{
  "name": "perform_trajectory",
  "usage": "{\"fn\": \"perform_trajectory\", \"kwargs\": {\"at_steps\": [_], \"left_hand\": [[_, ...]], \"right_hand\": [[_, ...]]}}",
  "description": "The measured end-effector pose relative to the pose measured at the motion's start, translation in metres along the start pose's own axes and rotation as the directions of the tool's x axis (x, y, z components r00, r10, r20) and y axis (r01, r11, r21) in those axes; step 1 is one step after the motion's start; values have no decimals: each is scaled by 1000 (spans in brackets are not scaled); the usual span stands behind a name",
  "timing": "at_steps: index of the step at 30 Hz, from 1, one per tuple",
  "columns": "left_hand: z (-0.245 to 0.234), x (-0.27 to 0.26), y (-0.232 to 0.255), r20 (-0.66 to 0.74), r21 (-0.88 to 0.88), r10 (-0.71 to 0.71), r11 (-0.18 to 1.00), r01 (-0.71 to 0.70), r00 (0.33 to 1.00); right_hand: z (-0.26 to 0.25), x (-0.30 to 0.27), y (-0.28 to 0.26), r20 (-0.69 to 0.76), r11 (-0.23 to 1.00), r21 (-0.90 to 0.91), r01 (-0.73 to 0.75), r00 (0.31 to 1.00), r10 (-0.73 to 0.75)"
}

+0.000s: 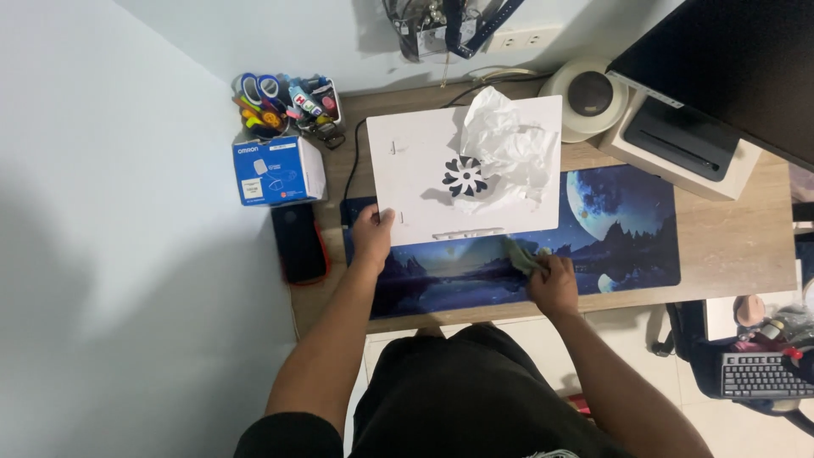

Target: The person wipes a desk mat and a white box with a cloth. They move items on the desk, retrieve a cloth from a cluttered area, and wipe the surfaces thoroughly.

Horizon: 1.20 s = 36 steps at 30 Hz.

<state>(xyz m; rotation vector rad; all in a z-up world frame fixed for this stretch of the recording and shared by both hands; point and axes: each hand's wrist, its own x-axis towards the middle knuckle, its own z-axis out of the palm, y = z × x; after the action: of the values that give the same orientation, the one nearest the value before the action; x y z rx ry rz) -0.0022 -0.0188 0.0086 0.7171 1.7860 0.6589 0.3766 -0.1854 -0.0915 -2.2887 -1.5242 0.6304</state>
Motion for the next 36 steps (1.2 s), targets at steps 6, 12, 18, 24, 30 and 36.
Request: {"fn": "perform_trajectory", "kwargs": {"at_steps": [6, 12, 18, 24, 30, 36], "left_hand": [[-5, 9, -8, 52, 57, -10, 998, 7, 999], [-8, 20, -25, 69, 146, 75, 986, -84, 995], [-2, 26, -38, -116, 240, 272, 941, -238, 955], [53, -35, 56, -57, 120, 779, 626, -771, 624], [147, -75, 129, 485, 506, 645, 344, -791, 591], [196, -8, 67, 487, 656, 492, 339, -674, 722]], "right_hand": [[-17, -17, -32, -59, 995, 67, -76, 995, 80], [-47, -23, -72, -16, 937, 250, -244, 966, 256], [-52, -19, -41, -37, 952, 196, -235, 968, 247], [-71, 5, -21, 10, 967, 133, -218, 976, 219], [-33, 39, 53, 139, 996, -44, -74, 987, 79], [-55, 46, 59, 234, 998, 28, -63, 971, 55]]}}
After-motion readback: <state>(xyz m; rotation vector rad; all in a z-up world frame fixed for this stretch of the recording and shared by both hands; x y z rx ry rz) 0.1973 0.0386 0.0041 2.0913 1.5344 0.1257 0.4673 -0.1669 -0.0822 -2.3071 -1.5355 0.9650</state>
